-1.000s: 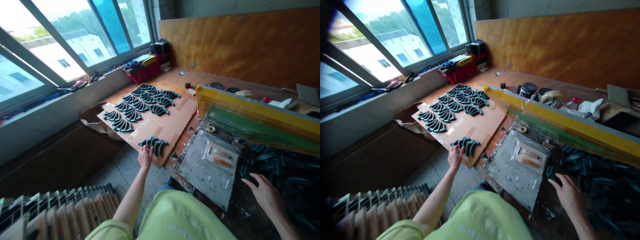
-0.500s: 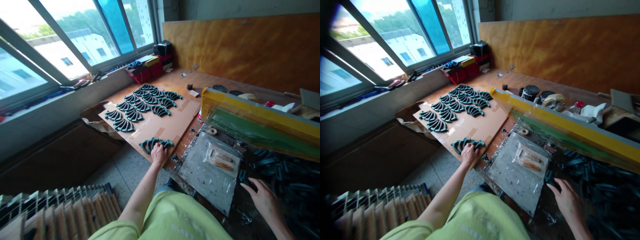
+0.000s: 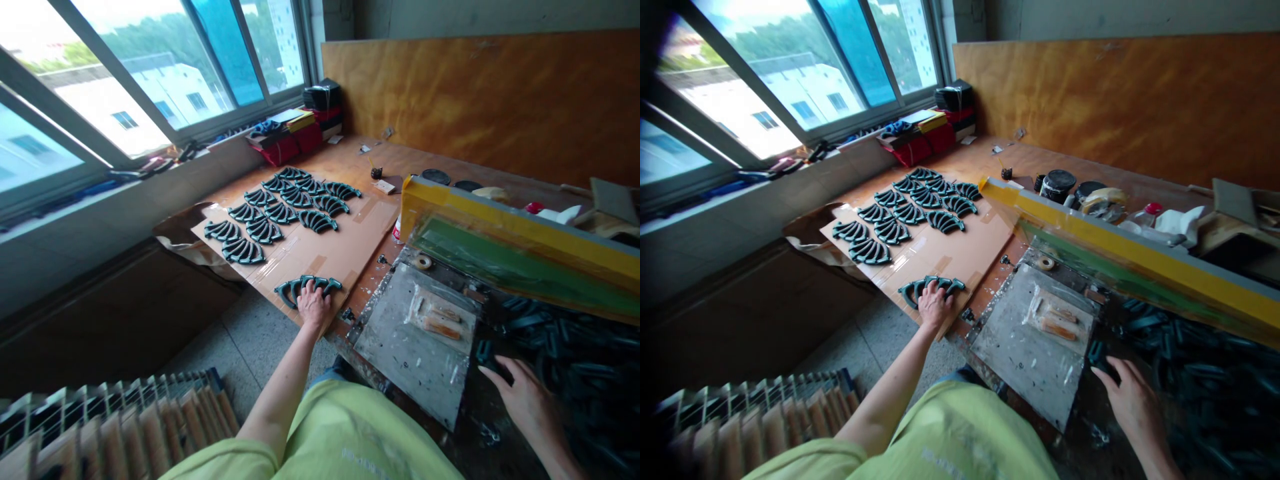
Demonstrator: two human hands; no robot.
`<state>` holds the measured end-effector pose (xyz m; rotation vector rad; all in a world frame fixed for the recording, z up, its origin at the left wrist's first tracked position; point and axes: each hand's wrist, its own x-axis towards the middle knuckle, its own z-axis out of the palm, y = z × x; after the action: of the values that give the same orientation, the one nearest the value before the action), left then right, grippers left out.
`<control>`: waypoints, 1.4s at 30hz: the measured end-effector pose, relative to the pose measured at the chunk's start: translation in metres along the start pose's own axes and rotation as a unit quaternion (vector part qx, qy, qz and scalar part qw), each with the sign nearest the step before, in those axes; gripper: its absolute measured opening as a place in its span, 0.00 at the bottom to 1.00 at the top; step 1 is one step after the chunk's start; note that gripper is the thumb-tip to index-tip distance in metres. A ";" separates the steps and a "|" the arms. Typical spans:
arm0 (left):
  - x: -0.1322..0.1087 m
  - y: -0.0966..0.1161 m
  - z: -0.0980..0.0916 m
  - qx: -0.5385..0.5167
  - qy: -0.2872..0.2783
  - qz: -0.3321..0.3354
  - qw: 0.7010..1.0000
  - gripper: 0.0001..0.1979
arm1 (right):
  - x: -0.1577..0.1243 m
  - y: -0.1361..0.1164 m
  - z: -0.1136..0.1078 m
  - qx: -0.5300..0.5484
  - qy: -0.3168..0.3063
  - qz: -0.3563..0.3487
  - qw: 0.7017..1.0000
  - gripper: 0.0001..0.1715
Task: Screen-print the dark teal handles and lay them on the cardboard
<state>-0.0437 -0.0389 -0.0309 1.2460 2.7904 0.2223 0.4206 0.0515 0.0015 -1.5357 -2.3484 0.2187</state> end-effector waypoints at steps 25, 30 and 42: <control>-0.001 -0.036 0.015 -0.030 0.003 -0.068 0.997 0.27 | 0.008 -0.010 0.010 0.042 0.009 0.001 0.999 0.42; 0.041 -0.056 0.006 -0.040 -0.025 0.057 0.997 0.26 | 0.010 -0.014 0.021 0.030 0.018 0.009 0.999 0.40; 0.241 -0.086 -0.007 -0.039 -0.046 0.114 0.992 0.24 | 0.022 -0.057 0.018 0.011 0.036 0.043 0.998 0.27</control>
<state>-0.2684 0.0834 -0.0405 1.5148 2.5344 0.2760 0.3571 0.0497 0.0056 -1.6081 -2.2199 0.2042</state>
